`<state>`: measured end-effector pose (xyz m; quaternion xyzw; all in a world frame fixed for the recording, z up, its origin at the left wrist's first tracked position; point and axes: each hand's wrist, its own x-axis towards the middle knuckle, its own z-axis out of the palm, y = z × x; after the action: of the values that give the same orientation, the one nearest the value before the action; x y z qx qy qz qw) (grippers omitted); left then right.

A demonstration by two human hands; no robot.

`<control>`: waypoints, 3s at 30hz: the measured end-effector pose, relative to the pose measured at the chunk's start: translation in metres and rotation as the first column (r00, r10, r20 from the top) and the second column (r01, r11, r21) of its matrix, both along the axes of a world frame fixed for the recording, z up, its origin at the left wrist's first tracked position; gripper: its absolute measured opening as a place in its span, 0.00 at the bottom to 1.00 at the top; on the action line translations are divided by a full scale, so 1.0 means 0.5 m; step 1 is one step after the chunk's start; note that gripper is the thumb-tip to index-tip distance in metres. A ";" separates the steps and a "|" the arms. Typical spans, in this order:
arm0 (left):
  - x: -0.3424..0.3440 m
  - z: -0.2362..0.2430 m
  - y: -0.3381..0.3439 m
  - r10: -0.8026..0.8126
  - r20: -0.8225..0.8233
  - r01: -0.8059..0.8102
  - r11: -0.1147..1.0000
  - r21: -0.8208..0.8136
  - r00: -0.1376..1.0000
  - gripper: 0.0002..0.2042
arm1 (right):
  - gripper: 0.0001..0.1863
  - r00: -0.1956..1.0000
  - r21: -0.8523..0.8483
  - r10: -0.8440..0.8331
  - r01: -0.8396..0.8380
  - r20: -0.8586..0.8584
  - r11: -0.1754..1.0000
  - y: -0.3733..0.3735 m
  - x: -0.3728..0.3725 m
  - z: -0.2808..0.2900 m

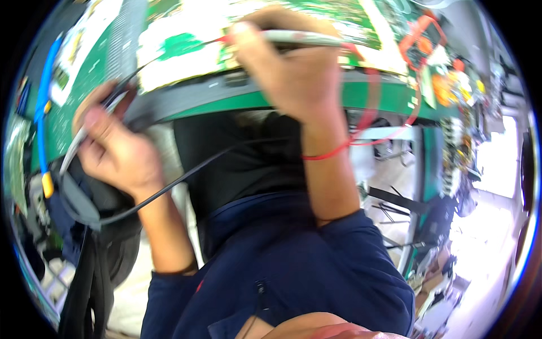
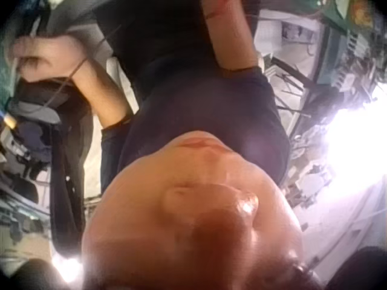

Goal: The person uses probes from a multimeter to test different contact points on various printed circuit boards and electronic components on a workbench.

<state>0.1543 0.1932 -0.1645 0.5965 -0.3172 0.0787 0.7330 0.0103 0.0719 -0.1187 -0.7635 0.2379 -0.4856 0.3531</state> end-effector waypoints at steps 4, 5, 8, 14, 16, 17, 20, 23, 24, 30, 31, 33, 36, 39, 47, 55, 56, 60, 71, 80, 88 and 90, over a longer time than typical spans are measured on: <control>0.004 -0.014 -0.009 -0.071 0.037 0.071 0.997 0.003 0.997 0.24 | 0.05 0.992 -0.088 0.037 -0.026 0.121 0.996 -0.018 0.000 -0.001; 0.000 -0.012 -0.013 -0.066 0.038 0.067 0.998 0.000 0.997 0.24 | 0.05 0.991 -0.076 0.041 -0.031 0.131 0.997 -0.018 -0.002 -0.002; -0.004 -0.002 -0.013 -0.068 0.048 0.068 0.998 -0.009 0.997 0.24 | 0.04 0.987 -0.053 0.054 -0.046 0.150 0.998 -0.015 -0.003 0.000; 0.003 0.004 0.000 -0.091 0.025 0.090 0.995 0.031 0.996 0.25 | 0.05 0.991 -0.068 0.061 -0.053 0.116 0.996 -0.012 0.001 -0.002; 0.006 0.007 0.000 -0.110 0.035 0.109 0.993 0.035 0.993 0.25 | 0.06 0.997 -0.081 0.065 -0.061 0.050 0.995 -0.012 -0.007 0.004; 0.008 0.008 0.000 -0.120 0.040 0.119 0.992 0.037 0.992 0.25 | 0.06 0.996 -0.063 0.072 -0.068 0.053 0.996 -0.012 -0.007 0.004; 0.010 0.008 0.002 -0.165 -0.100 0.156 0.983 -0.092 0.981 0.24 | 0.05 0.992 0.004 0.085 -0.086 0.090 0.996 -0.014 -0.010 0.005; 0.002 0.019 -0.009 -0.132 -0.053 0.128 0.989 -0.067 0.990 0.21 | 0.05 0.984 0.069 0.090 -0.101 0.155 0.992 -0.017 -0.008 0.007; 0.001 0.020 -0.012 -0.130 -0.045 0.128 0.991 -0.051 0.990 0.21 | 0.05 0.988 0.058 0.082 -0.090 0.133 0.994 -0.018 -0.007 0.009; -0.004 0.023 -0.014 -0.164 -0.061 0.163 0.986 -0.024 0.985 0.13 | 0.07 0.994 0.148 0.009 -0.025 0.109 0.989 -0.005 -0.010 0.009; -0.004 0.023 -0.015 -0.197 -0.093 0.192 0.979 -0.063 0.976 0.13 | 0.07 0.995 0.088 0.011 -0.020 0.104 0.996 -0.006 -0.009 0.011; 0.000 0.027 -0.009 -0.260 -0.110 0.241 0.957 -0.159 0.959 0.13 | 0.07 0.998 0.106 -0.045 0.039 0.054 0.994 -0.001 -0.005 0.014; 0.008 0.022 -0.005 -0.268 -0.042 0.264 0.961 -0.086 0.963 0.18 | 0.05 0.998 0.073 0.016 -0.020 0.056 0.997 0.004 0.003 0.023; 0.009 0.016 -0.003 -0.265 -0.038 0.260 0.961 -0.096 0.963 0.19 | 0.06 0.999 0.109 0.045 -0.048 0.028 0.993 0.003 0.002 0.021; 0.007 0.013 -0.011 -0.315 -0.084 0.288 0.928 -0.235 0.945 0.14 | 0.09 0.999 0.095 0.004 0.000 -0.034 0.996 0.004 -0.003 0.017; 0.015 0.003 -0.010 -0.215 0.001 0.215 0.972 -0.091 0.977 0.19 | 0.09 0.997 0.014 -0.007 0.008 -0.078 1.000 0.006 0.001 0.016; 0.015 0.003 -0.010 -0.214 0.002 0.214 0.973 -0.091 0.977 0.19 | 0.09 0.997 0.019 -0.013 0.015 -0.080 1.000 0.008 0.001 0.017; 0.015 0.002 -0.010 -0.214 0.011 0.214 0.972 -0.095 0.977 0.19 | 0.08 0.997 0.018 -0.011 0.012 -0.082 1.000 0.009 0.002 0.017; 0.018 0.003 -0.010 -0.194 0.003 0.193 0.976 -0.096 0.981 0.19 | 0.08 0.998 0.013 0.001 0.000 -0.059 1.000 0.007 0.002 0.012; 0.017 0.003 -0.011 -0.187 0.017 0.188 0.978 -0.092 0.982 0.19 | 0.08 0.997 0.001 0.016 -0.016 -0.074 1.000 0.004 -0.002 0.013; 0.018 0.005 -0.010 -0.191 -0.006 0.190 0.976 -0.105 0.981 0.19 | 0.09 0.997 -0.001 0.013 -0.013 -0.071 1.000 0.004 -0.001 0.013; 0.018 0.005 -0.010 -0.194 -0.003 0.193 0.975 -0.110 0.981 0.19 | 0.09 0.997 -0.004 0.015 -0.016 -0.070 1.000 0.003 0.000 0.013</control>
<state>0.1632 0.1883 -0.1622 0.5224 -0.3640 0.0202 0.7709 0.0103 0.0736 -0.1123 -0.7827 0.2431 -0.4563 0.3466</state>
